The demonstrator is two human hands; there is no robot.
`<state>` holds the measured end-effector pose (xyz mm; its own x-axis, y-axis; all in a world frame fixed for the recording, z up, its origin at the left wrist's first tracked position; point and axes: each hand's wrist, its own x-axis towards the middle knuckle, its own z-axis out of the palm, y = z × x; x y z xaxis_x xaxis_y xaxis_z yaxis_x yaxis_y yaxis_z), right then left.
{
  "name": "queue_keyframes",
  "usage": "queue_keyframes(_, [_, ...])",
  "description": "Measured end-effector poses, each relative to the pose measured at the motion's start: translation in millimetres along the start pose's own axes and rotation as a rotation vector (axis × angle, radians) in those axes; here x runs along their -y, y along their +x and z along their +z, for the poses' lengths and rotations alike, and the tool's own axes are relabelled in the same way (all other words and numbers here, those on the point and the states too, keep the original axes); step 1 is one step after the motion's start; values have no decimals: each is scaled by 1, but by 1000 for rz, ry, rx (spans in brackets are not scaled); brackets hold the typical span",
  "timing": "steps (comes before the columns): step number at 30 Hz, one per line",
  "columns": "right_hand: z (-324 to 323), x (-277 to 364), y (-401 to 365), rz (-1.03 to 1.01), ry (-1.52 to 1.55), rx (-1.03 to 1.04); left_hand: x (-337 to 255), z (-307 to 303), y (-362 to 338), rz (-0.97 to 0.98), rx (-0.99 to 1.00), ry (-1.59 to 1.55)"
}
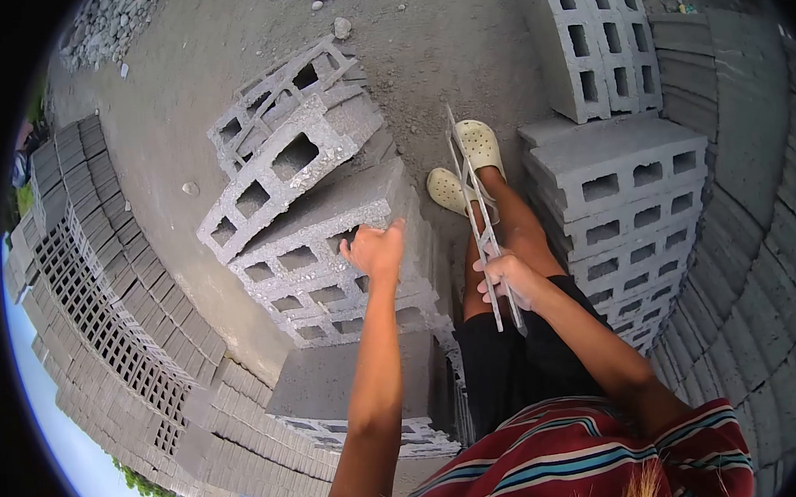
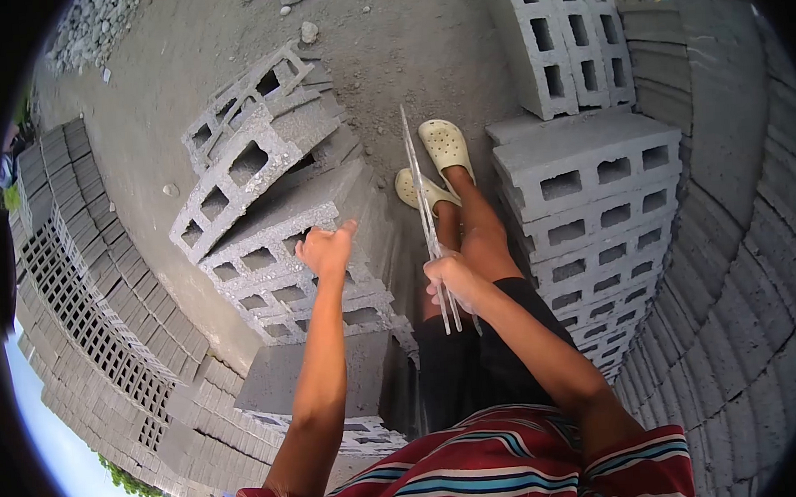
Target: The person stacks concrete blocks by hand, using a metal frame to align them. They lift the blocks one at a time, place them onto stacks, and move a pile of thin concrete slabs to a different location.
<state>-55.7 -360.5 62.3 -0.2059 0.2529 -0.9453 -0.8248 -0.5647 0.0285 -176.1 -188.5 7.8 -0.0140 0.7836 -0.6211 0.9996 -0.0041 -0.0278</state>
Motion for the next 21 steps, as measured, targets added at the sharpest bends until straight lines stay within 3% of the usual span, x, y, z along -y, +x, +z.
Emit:
queue_keyframes(12, [-44,-29,34,-180,-116,253,20,11,16,-7,5,-24])
queue_keyframes(15, [-49,-35,39,-174,-149,237,24,10,19,9,52,-8])
queue_keyframes(19, [-61,-51,54,-334,-257,172,27,5,22,-81,142,-70])
queue_keyframes(21, [-62,-44,63,-208,-179,183,26,8,22,-66,80,-71])
